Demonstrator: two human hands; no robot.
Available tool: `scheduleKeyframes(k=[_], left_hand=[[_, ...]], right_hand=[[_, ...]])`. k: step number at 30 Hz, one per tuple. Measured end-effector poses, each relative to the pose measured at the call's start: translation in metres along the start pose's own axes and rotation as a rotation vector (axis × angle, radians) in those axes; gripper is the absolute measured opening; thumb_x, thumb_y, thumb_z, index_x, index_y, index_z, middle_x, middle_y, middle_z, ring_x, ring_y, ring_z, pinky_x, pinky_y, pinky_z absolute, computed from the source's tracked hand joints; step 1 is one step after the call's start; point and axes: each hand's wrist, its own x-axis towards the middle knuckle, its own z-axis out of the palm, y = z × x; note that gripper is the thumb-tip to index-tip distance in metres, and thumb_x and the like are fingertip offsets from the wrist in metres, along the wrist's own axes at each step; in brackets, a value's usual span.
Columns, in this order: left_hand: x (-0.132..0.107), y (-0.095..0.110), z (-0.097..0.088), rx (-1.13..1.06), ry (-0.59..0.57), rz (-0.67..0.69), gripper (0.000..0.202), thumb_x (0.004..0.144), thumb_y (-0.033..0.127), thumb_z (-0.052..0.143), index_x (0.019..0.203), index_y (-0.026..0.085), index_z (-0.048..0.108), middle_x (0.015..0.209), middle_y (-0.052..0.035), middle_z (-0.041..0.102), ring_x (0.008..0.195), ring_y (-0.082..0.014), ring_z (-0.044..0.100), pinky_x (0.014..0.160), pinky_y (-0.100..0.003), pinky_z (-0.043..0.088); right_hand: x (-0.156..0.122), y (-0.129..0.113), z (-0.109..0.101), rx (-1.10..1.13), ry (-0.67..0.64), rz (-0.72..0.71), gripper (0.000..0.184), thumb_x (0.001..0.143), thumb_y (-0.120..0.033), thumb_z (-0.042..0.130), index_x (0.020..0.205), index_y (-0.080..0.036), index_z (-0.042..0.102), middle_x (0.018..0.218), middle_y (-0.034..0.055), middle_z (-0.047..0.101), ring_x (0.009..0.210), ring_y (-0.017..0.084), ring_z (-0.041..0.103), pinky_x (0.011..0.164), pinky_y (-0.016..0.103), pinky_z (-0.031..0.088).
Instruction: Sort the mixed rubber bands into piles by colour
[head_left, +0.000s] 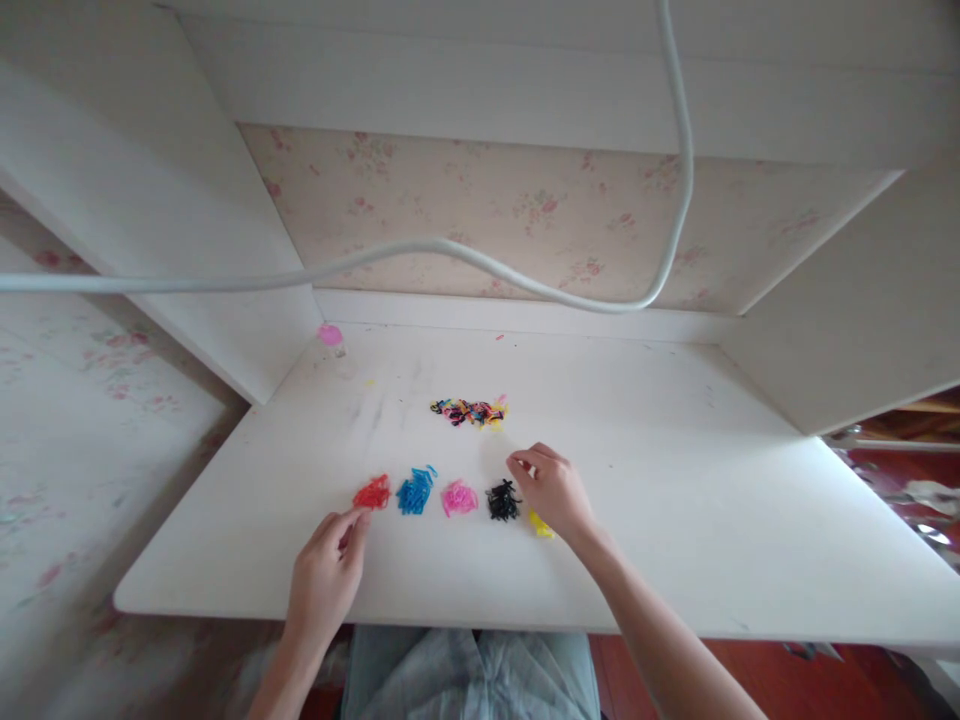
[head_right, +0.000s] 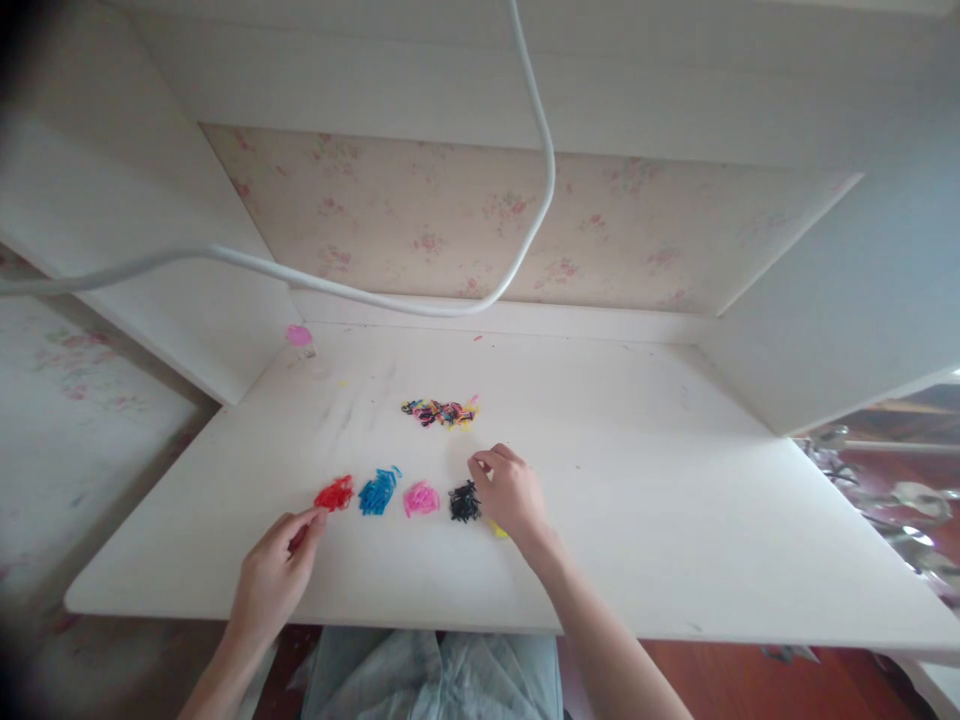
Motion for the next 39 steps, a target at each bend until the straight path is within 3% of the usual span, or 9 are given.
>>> scheduleKeyframes(k=[6, 11, 16, 25, 30, 39], left_hand=[[-0.008, -0.014, 0.009, 0.004, 0.080, 0.029, 0.025, 0.090, 0.037, 0.046, 0.093, 0.019, 0.063, 0.075, -0.0008, 0.061, 0.067, -0.0115, 0.058, 0.066, -0.023, 0.046], [-0.012, -0.013, 0.012, 0.025, 0.103, 0.072, 0.024, 0.090, 0.034, 0.045, 0.096, 0.019, 0.062, 0.077, -0.0023, 0.061, 0.065, -0.0114, 0.058, 0.065, -0.023, 0.046], [-0.014, -0.012, 0.014, 0.060, 0.088, 0.048, 0.023, 0.091, 0.033, 0.044, 0.098, 0.020, 0.062, 0.079, -0.0027, 0.062, 0.064, -0.0103, 0.059, 0.063, -0.022, 0.045], [-0.014, -0.013, 0.014, 0.076, 0.067, 0.047, 0.024, 0.091, 0.032, 0.044, 0.100, 0.020, 0.062, 0.080, -0.0030, 0.064, 0.066, -0.0108, 0.059, 0.063, -0.022, 0.044], [-0.015, -0.012, 0.013, 0.102, 0.071, 0.052, 0.023, 0.091, 0.032, 0.044, 0.099, 0.020, 0.062, 0.082, -0.0029, 0.064, 0.068, -0.0115, 0.061, 0.062, -0.022, 0.043], [-0.015, -0.010, 0.013, 0.158, 0.065, 0.082, 0.022, 0.091, 0.032, 0.044, 0.099, 0.021, 0.062, 0.085, -0.0033, 0.066, 0.072, -0.0125, 0.062, 0.065, -0.023, 0.043]], right_hand=[[0.047, -0.047, 0.039, -0.270, -0.180, -0.010, 0.029, 0.090, -0.040, 0.043, 0.097, -0.029, 0.069, 0.104, 0.0014, 0.065, 0.086, 0.017, 0.062, 0.071, 0.025, 0.041], [0.073, -0.059, 0.060, -0.399, -0.233, 0.051, 0.034, 0.093, -0.038, 0.036, 0.102, -0.025, 0.067, 0.116, 0.0063, 0.060, 0.095, 0.021, 0.061, 0.079, 0.032, 0.042], [0.080, -0.064, 0.067, -0.426, -0.205, 0.022, 0.038, 0.095, -0.036, 0.033, 0.098, -0.022, 0.069, 0.115, 0.0078, 0.061, 0.094, 0.020, 0.061, 0.078, 0.031, 0.043], [0.079, -0.053, 0.054, -0.343, -0.142, -0.035, 0.038, 0.095, -0.036, 0.033, 0.093, -0.024, 0.069, 0.108, 0.0036, 0.064, 0.089, 0.017, 0.060, 0.070, 0.026, 0.040], [0.073, -0.042, 0.043, -0.265, -0.095, -0.064, 0.037, 0.093, -0.038, 0.038, 0.084, -0.023, 0.069, 0.094, 0.0036, 0.066, 0.083, 0.016, 0.060, 0.068, 0.024, 0.038], [0.017, -0.039, 0.034, -0.114, -0.139, -0.153, 0.031, 0.093, -0.036, 0.041, 0.087, -0.028, 0.071, 0.085, -0.0001, 0.063, 0.073, 0.011, 0.059, 0.066, 0.021, 0.037]])
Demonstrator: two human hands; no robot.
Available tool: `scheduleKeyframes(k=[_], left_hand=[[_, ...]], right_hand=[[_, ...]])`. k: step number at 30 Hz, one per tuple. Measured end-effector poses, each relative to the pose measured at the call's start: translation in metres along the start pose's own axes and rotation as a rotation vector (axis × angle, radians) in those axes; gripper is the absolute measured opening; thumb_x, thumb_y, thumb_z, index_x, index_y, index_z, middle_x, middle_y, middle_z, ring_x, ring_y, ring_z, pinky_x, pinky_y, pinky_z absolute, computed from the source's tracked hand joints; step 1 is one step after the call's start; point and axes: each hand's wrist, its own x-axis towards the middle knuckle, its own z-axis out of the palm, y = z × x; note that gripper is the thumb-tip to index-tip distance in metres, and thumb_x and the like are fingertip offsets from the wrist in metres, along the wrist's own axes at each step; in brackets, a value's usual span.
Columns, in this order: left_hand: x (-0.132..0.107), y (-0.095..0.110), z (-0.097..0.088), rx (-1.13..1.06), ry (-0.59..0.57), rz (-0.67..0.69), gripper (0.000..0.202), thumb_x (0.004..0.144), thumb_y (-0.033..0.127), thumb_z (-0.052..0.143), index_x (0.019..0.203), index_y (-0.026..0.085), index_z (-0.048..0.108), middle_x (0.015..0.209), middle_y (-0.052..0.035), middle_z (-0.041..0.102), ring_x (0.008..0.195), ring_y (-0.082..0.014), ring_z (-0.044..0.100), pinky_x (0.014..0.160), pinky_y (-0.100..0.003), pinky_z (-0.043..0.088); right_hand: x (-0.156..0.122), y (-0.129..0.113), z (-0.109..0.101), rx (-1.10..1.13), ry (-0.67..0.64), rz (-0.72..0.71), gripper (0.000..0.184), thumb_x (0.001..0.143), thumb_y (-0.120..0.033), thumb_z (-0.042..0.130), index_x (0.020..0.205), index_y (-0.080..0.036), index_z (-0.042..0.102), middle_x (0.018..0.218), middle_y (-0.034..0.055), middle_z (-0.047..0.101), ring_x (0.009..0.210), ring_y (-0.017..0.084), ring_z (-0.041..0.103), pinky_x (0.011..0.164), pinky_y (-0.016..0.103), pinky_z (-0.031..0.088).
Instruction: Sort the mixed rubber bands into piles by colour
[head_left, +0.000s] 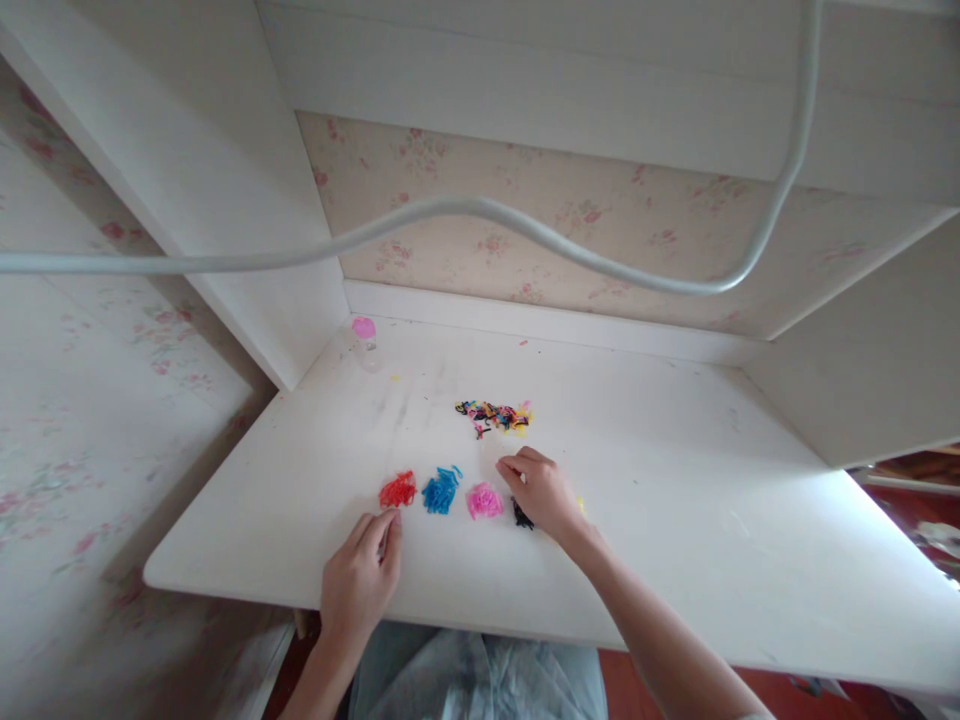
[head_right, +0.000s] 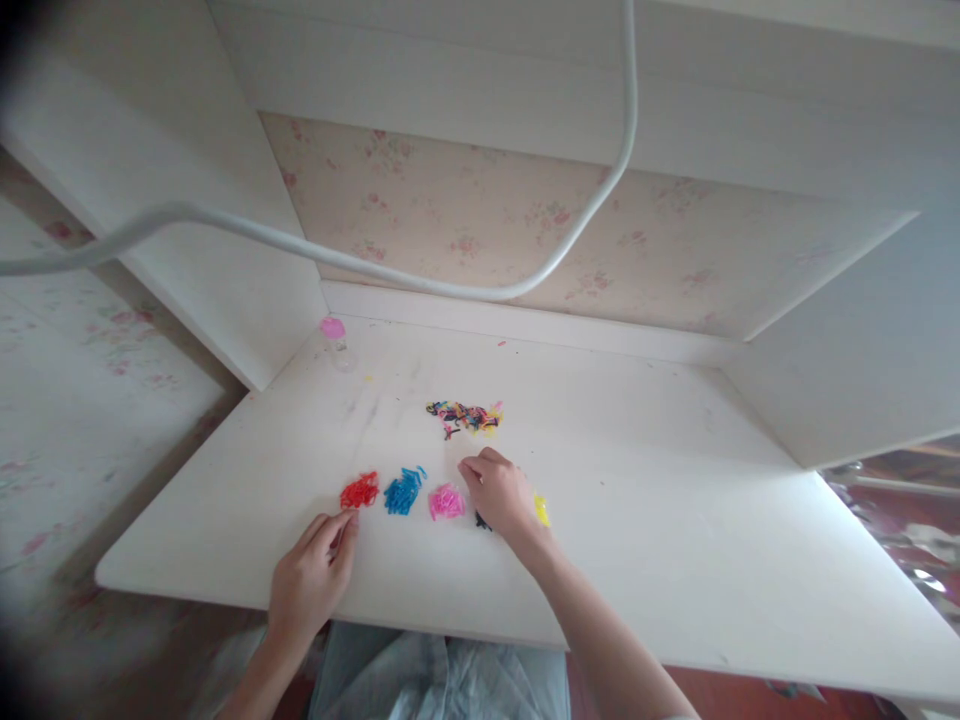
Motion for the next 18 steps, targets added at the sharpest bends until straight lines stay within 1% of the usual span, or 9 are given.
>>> scheduleKeyframes(k=[4, 7, 10, 12, 14, 16, 18], left_hand=[[0.001, 0.002, -0.001, 0.026, -0.010, 0.001, 0.022, 0.090, 0.033, 0.045, 0.099, 0.021, 0.062, 0.085, -0.0028, 0.066, 0.072, -0.0117, 0.062, 0.064, -0.022, 0.042], [0.001, 0.003, -0.001, 0.037, -0.019, -0.005, 0.022, 0.090, 0.033, 0.046, 0.099, 0.022, 0.062, 0.086, -0.0022, 0.067, 0.072, -0.0119, 0.062, 0.064, -0.022, 0.042], [0.000, 0.003, -0.001, 0.028, -0.015, -0.008, 0.021, 0.090, 0.034, 0.047, 0.099, 0.022, 0.062, 0.086, -0.0018, 0.066, 0.074, -0.0121, 0.063, 0.065, -0.022, 0.043], [-0.001, 0.002, -0.001, -0.005, -0.012, -0.010, 0.021, 0.090, 0.034, 0.047, 0.098, 0.021, 0.062, 0.085, -0.0021, 0.066, 0.073, -0.0120, 0.063, 0.066, -0.022, 0.043], [-0.001, 0.002, -0.002, -0.054, -0.019, -0.009, 0.022, 0.090, 0.034, 0.046, 0.097, 0.021, 0.062, 0.084, -0.0028, 0.066, 0.073, -0.0121, 0.063, 0.067, -0.022, 0.045], [0.002, 0.004, -0.004, -0.101, -0.035, -0.006, 0.022, 0.090, 0.034, 0.045, 0.097, 0.021, 0.062, 0.085, -0.0035, 0.067, 0.073, -0.0126, 0.063, 0.068, -0.023, 0.046], [0.008, 0.010, -0.007, -0.138, -0.060, 0.009, 0.023, 0.090, 0.034, 0.045, 0.098, 0.021, 0.062, 0.091, -0.0048, 0.067, 0.078, -0.0136, 0.063, 0.070, -0.024, 0.048]], right_hand=[[-0.020, -0.005, 0.002, -0.065, -0.080, -0.002, 0.032, 0.094, -0.036, 0.039, 0.089, -0.032, 0.070, 0.088, -0.0013, 0.063, 0.072, 0.011, 0.059, 0.060, 0.021, 0.035], [-0.026, -0.005, 0.001, -0.108, -0.123, -0.014, 0.031, 0.094, -0.036, 0.039, 0.086, -0.033, 0.070, 0.087, -0.0021, 0.063, 0.069, 0.010, 0.058, 0.057, 0.021, 0.032], [-0.027, -0.005, -0.002, -0.135, -0.127, -0.030, 0.033, 0.094, -0.034, 0.039, 0.080, -0.031, 0.069, 0.086, -0.0022, 0.063, 0.066, 0.010, 0.057, 0.055, 0.022, 0.030], [-0.028, -0.003, -0.005, -0.133, -0.107, -0.033, 0.034, 0.094, -0.034, 0.039, 0.080, -0.030, 0.069, 0.086, -0.0019, 0.063, 0.066, 0.010, 0.057, 0.055, 0.022, 0.031], [-0.030, -0.001, -0.009, -0.103, -0.068, -0.026, 0.034, 0.094, -0.034, 0.038, 0.084, -0.031, 0.070, 0.086, -0.0012, 0.063, 0.068, 0.011, 0.058, 0.057, 0.021, 0.033], [-0.034, 0.005, -0.014, -0.044, -0.016, -0.011, 0.034, 0.094, -0.035, 0.037, 0.089, -0.031, 0.070, 0.086, -0.0002, 0.064, 0.070, 0.011, 0.059, 0.060, 0.021, 0.036], [-0.040, 0.016, -0.017, 0.036, 0.059, 0.021, 0.035, 0.094, -0.037, 0.037, 0.091, -0.030, 0.071, 0.084, 0.0010, 0.064, 0.070, 0.012, 0.059, 0.063, 0.021, 0.039]])
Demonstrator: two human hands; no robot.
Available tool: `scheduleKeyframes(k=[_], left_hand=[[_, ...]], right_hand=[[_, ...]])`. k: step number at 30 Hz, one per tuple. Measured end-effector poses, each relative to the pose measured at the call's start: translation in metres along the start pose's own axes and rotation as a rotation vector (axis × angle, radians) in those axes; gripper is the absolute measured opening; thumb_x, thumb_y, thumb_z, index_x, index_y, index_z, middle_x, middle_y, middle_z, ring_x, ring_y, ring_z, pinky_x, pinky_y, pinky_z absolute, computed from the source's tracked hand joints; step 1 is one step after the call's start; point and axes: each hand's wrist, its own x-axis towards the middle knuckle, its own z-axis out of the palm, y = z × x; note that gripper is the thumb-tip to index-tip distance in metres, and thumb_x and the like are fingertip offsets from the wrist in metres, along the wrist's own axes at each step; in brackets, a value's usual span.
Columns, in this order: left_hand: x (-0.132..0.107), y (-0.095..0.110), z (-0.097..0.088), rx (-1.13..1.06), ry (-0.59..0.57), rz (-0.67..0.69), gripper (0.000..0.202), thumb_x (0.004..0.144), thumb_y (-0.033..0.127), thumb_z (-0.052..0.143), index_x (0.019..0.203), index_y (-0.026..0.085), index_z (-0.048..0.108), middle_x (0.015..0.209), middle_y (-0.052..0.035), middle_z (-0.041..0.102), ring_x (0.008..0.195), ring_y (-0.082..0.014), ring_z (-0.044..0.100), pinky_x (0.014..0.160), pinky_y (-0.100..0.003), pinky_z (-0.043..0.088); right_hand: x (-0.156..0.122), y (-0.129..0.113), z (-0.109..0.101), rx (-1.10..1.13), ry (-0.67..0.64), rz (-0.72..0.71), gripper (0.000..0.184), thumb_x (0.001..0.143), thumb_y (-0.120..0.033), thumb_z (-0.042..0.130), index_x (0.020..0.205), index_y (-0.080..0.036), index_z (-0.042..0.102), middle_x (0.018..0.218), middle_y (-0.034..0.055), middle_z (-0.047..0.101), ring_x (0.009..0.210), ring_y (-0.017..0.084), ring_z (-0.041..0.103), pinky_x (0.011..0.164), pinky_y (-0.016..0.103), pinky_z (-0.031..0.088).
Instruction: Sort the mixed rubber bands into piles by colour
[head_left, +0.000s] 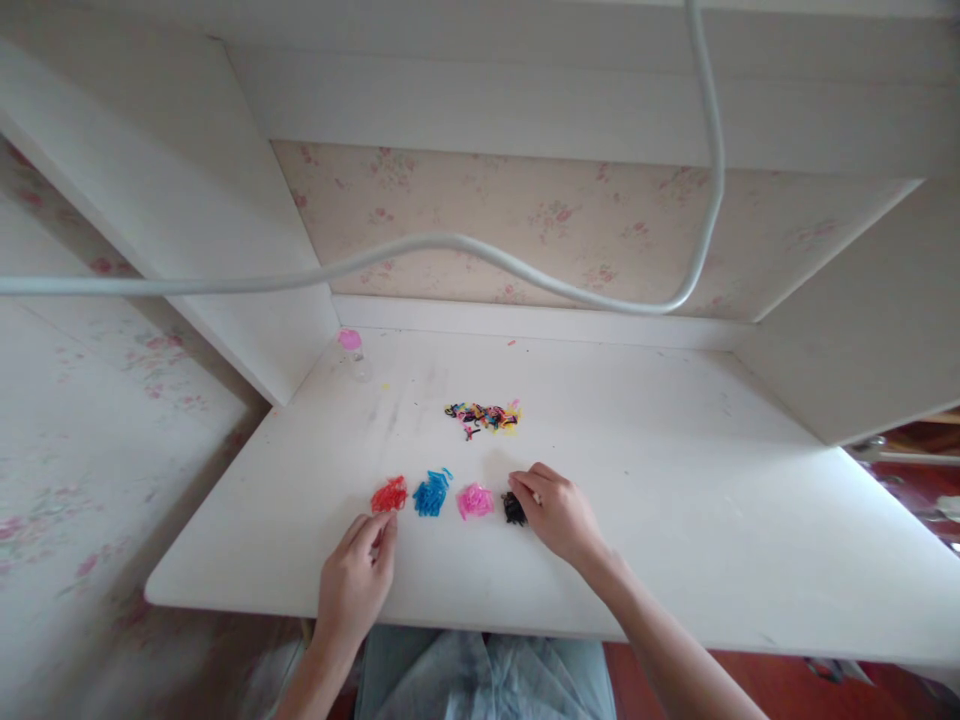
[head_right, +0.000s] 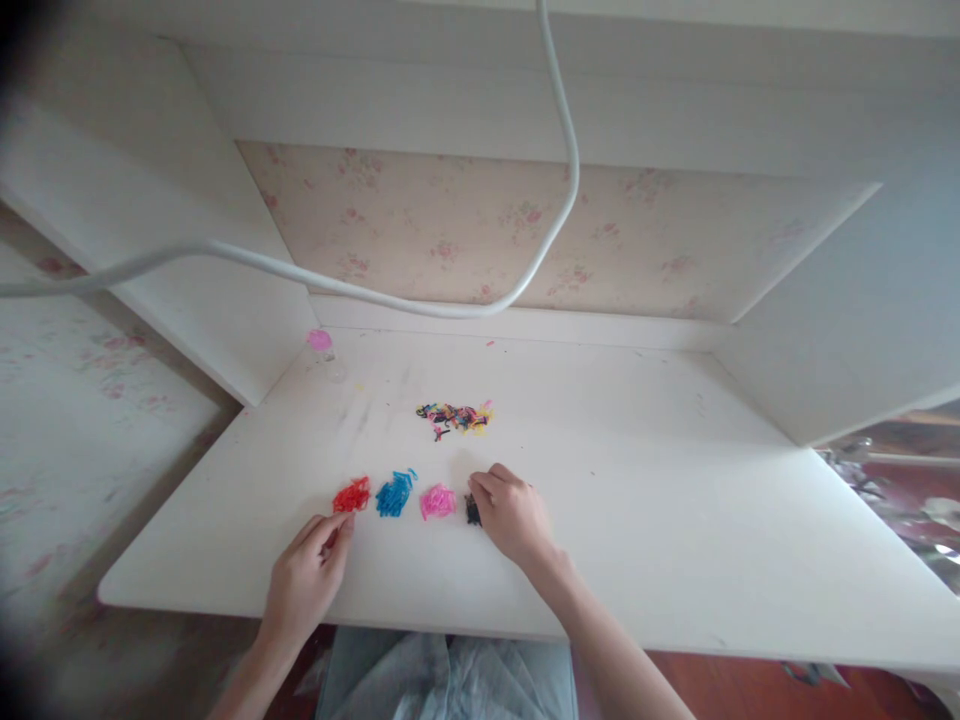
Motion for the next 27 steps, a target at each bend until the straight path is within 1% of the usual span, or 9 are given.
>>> scheduleKeyframes(k=[2, 4, 7, 10, 14, 18, 23, 27], left_hand=[[0.011, 0.011, -0.004, -0.032, -0.034, 0.018, 0.025, 0.090, 0.036, 0.045, 0.100, 0.022, 0.063, 0.103, -0.0062, 0.067, 0.085, -0.0146, 0.064, 0.072, -0.024, 0.049], [0.026, 0.026, -0.006, -0.047, -0.083, 0.041, 0.026, 0.090, 0.038, 0.043, 0.099, 0.023, 0.063, 0.108, -0.0062, 0.066, 0.089, -0.0153, 0.063, 0.075, -0.025, 0.050], [0.054, 0.050, -0.004, -0.007, -0.196, 0.079, 0.028, 0.091, 0.037, 0.041, 0.094, 0.023, 0.064, 0.098, -0.0034, 0.068, 0.086, -0.0143, 0.063, 0.077, -0.025, 0.048], [0.081, 0.069, 0.009, 0.116, -0.295, 0.068, 0.026, 0.090, 0.037, 0.042, 0.090, 0.024, 0.065, 0.094, -0.0009, 0.068, 0.080, -0.0130, 0.063, 0.073, -0.024, 0.045], [0.106, 0.086, 0.036, 0.248, -0.365, 0.049, 0.024, 0.088, 0.038, 0.045, 0.090, 0.024, 0.065, 0.098, -0.0013, 0.067, 0.081, -0.0142, 0.063, 0.069, -0.025, 0.042], [0.117, 0.095, 0.059, 0.291, -0.361, 0.043, 0.027, 0.088, 0.038, 0.044, 0.093, 0.023, 0.065, 0.103, -0.0045, 0.066, 0.083, -0.0156, 0.063, 0.070, -0.026, 0.041], [0.125, 0.100, 0.071, 0.353, -0.334, 0.017, 0.035, 0.091, 0.041, 0.038, 0.098, 0.019, 0.063, 0.107, -0.0088, 0.064, 0.086, -0.0172, 0.062, 0.073, -0.027, 0.042], [0.132, 0.102, 0.077, 0.395, -0.328, 0.003, 0.035, 0.091, 0.041, 0.036, 0.102, 0.019, 0.062, 0.108, -0.0092, 0.063, 0.087, -0.0179, 0.063, 0.075, -0.028, 0.044]], right_hand=[[-0.008, 0.015, -0.003, 0.086, 0.098, 0.060, 0.038, 0.093, -0.042, 0.037, 0.090, -0.027, 0.072, 0.080, 0.0019, 0.064, 0.068, 0.012, 0.058, 0.064, 0.021, 0.040], [-0.017, 0.033, -0.003, 0.157, 0.203, 0.157, 0.041, 0.091, -0.047, 0.038, 0.087, -0.024, 0.072, 0.076, 0.0023, 0.063, 0.063, 0.012, 0.056, 0.062, 0.022, 0.041], [-0.036, 0.060, -0.002, 0.225, 0.313, 0.322, 0.043, 0.088, -0.053, 0.042, 0.083, -0.022, 0.072, 0.071, 0.0018, 0.062, 0.058, 0.013, 0.053, 0.059, 0.024, 0.040], [-0.053, 0.075, 0.001, 0.283, 0.350, 0.407, 0.042, 0.087, -0.054, 0.044, 0.083, -0.021, 0.071, 0.072, 0.0016, 0.061, 0.062, 0.014, 0.054, 0.060, 0.024, 0.040], [-0.064, 0.077, 0.004, 0.342, 0.343, 0.395, 0.042, 0.088, -0.053, 0.045, 0.086, -0.021, 0.071, 0.073, 0.0021, 0.061, 0.066, 0.015, 0.055, 0.062, 0.024, 0.040], [-0.062, 0.074, 0.005, 0.371, 0.343, 0.361, 0.045, 0.088, -0.054, 0.043, 0.086, -0.020, 0.072, 0.073, 0.0031, 0.061, 0.063, 0.014, 0.053, 0.060, 0.024, 0.039], [-0.060, 0.075, 0.004, 0.401, 0.341, 0.350, 0.044, 0.088, -0.053, 0.043, 0.085, -0.020, 0.072, 0.073, 0.0023, 0.061, 0.061, 0.013, 0.053, 0.058, 0.023, 0.039], [-0.059, 0.078, 0.004, 0.399, 0.346, 0.340, 0.047, 0.089, -0.055, 0.041, 0.086, -0.019, 0.072, 0.071, 0.0029, 0.060, 0.059, 0.013, 0.053, 0.057, 0.023, 0.039]])
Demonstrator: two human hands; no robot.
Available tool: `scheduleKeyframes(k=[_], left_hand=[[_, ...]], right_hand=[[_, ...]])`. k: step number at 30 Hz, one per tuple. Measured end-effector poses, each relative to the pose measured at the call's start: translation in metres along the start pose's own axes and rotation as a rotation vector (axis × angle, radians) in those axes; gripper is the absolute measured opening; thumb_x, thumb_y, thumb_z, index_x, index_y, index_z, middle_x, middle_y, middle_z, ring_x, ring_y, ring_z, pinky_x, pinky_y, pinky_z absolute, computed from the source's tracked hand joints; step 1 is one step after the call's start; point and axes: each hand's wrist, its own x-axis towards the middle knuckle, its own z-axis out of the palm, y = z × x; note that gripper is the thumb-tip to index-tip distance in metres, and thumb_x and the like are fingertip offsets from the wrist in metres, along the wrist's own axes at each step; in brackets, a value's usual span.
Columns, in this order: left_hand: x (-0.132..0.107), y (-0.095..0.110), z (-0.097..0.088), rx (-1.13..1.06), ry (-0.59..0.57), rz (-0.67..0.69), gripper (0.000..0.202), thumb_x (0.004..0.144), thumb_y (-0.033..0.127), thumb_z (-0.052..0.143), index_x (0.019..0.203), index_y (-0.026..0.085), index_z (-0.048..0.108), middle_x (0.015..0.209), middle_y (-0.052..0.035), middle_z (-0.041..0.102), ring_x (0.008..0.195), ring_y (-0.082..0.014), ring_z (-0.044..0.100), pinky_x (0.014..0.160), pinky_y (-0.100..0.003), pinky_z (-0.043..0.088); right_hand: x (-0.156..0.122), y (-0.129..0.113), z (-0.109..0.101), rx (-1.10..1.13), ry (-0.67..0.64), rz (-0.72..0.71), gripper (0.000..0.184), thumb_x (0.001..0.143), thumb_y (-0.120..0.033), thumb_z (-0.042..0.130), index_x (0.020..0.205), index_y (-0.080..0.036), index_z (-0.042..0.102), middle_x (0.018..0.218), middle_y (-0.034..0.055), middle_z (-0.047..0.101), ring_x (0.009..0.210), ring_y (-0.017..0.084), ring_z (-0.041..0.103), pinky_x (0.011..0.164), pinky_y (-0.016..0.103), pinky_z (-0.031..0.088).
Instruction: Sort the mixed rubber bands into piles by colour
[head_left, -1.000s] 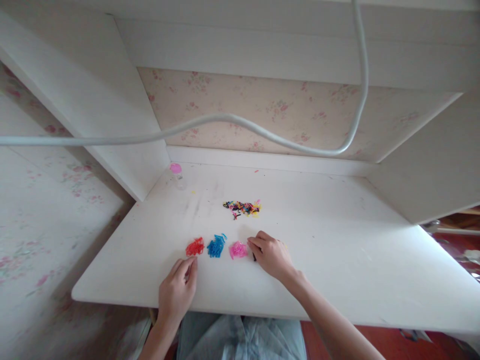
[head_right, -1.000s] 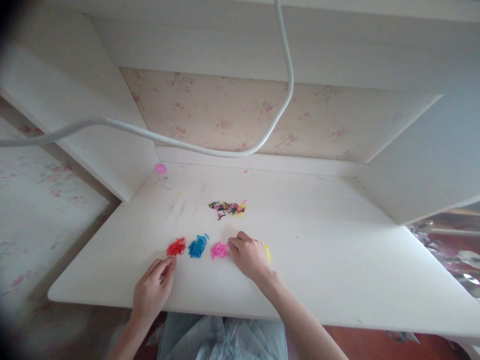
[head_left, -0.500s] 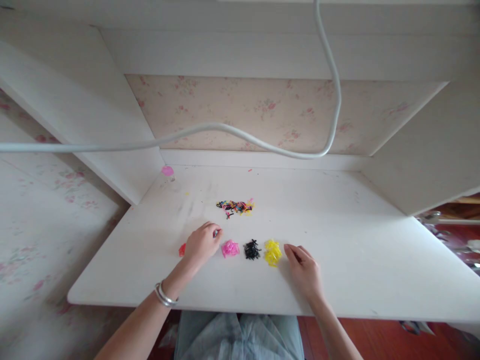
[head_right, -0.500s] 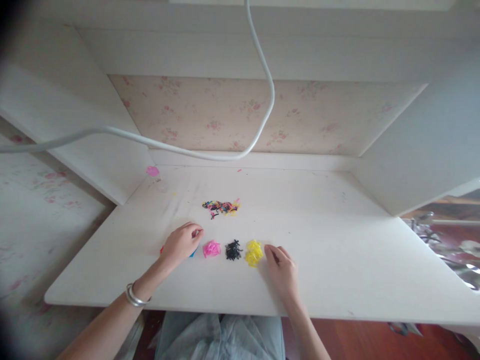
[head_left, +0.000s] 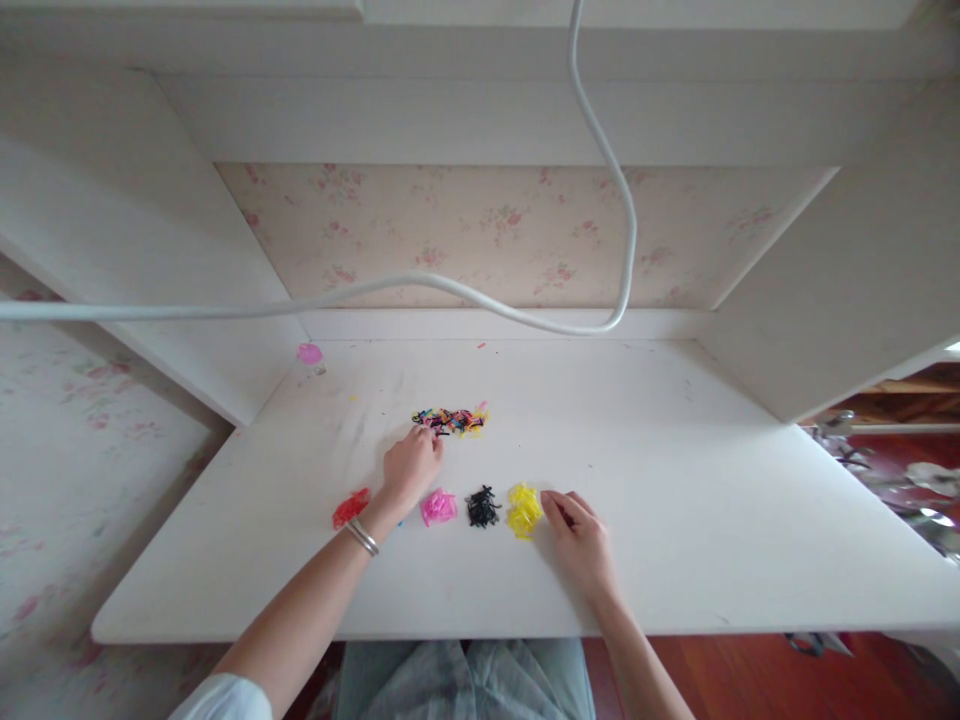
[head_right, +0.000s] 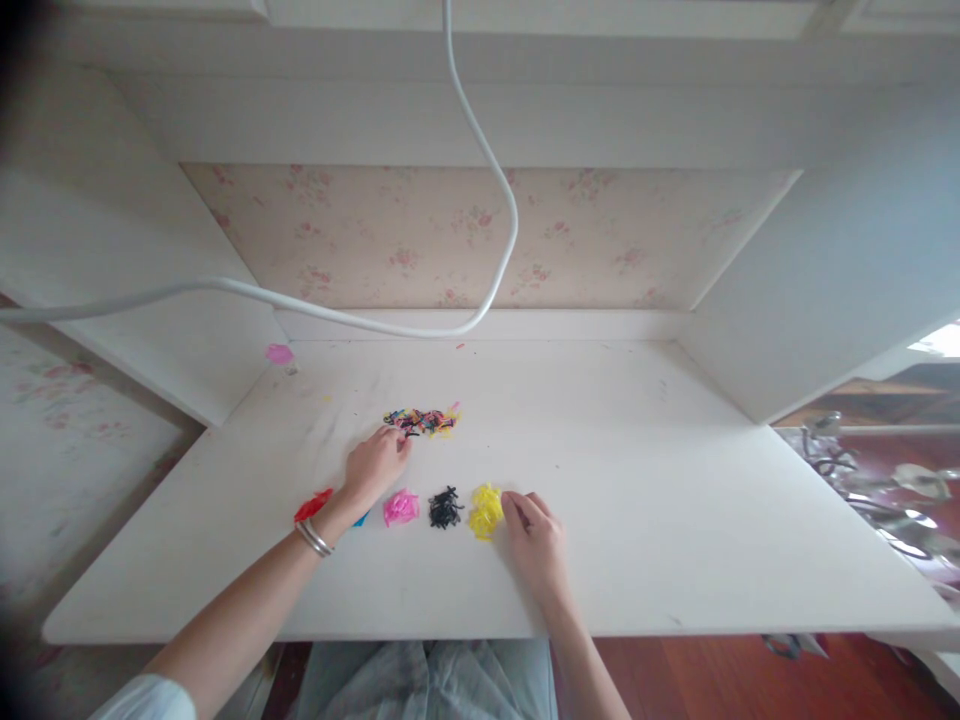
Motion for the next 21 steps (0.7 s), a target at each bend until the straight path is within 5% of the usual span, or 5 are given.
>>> scheduleKeyframes(k=[21], left_hand=[[0.0090, 0.0052, 0.0000, 0.085, 0.014, 0.015, 0.037, 0.093, 0.035, 0.031, 0.108, 0.018, 0.060, 0.112, -0.0103, 0.061, 0.086, -0.0187, 0.064, 0.073, -0.030, 0.049]], right_hand=[[0.0008, 0.0021, 0.0000, -0.012, -0.009, -0.008, 0.044, 0.089, -0.052, 0.041, 0.087, -0.020, 0.071, 0.073, 0.0029, 0.061, 0.060, 0.013, 0.053, 0.058, 0.023, 0.039]])
